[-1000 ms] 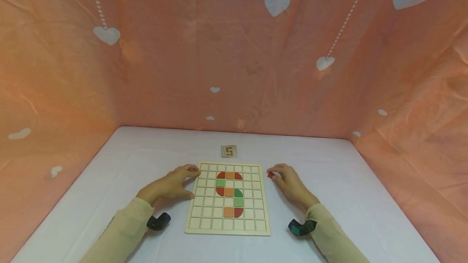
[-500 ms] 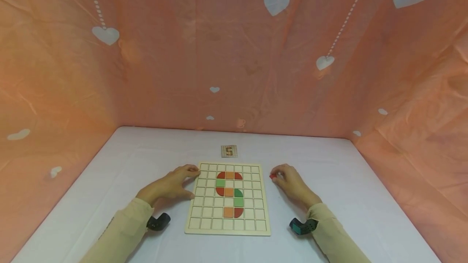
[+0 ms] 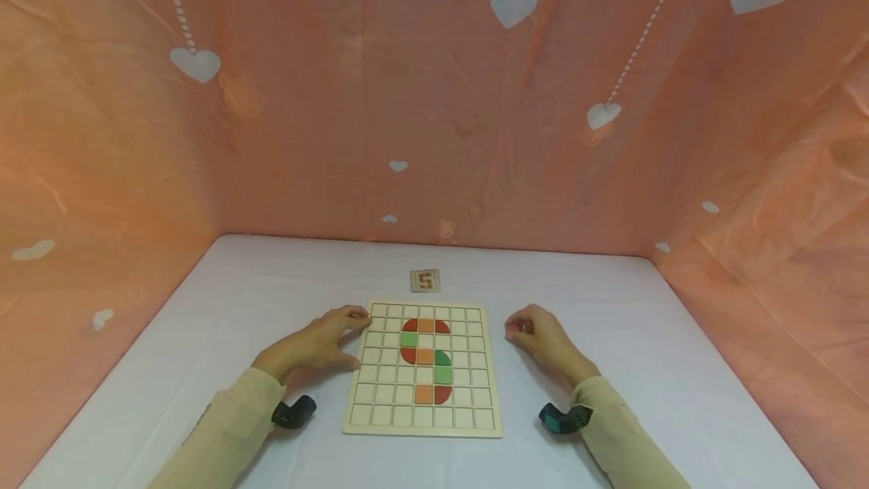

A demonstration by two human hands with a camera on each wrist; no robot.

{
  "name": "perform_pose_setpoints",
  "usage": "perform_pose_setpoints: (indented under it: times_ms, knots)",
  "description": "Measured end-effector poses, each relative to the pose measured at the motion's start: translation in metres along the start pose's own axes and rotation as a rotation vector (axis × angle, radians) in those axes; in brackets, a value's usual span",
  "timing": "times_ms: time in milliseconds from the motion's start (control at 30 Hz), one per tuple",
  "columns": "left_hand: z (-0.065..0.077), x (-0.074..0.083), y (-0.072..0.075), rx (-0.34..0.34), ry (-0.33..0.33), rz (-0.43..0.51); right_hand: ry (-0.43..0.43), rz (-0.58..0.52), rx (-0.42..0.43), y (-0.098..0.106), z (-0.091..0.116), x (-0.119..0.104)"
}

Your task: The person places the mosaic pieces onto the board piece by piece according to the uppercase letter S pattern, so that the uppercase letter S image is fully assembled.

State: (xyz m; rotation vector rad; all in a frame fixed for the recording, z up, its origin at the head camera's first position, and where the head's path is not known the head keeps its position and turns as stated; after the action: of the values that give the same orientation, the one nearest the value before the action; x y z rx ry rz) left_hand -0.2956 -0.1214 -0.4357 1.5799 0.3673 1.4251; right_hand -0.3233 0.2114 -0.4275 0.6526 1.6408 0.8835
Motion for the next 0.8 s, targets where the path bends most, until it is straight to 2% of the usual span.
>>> perform_pose_setpoints:
  times_ms: [200,433,800]
  knots:
    - [0.0,-0.001,0.0,0.0,0.006,0.006,0.028,-0.049,-0.022,0.003,-0.001,-0.002]
    - [0.001,0.001,0.0,0.0,-0.004,0.012,-0.002,-0.118,-0.055,0.003,-0.002,-0.005]
    - [0.002,0.003,0.001,-0.002,-0.02,-0.006,0.095,-0.177,-0.049,0.006,-0.002,-0.026]
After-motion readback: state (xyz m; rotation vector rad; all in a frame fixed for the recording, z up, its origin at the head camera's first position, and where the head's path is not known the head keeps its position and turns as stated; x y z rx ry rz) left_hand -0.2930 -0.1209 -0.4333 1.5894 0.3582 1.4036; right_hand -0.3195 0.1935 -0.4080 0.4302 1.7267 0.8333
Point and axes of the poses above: each hand's wrist, its own z-axis away from the middle knuckle, its own y-axis out of the back of the hand, x = y × z, the point moved 10 cm from there along -z, towards the middle knuckle, and after that the axes turned 2 degrees about z, right-handed, at the moved point
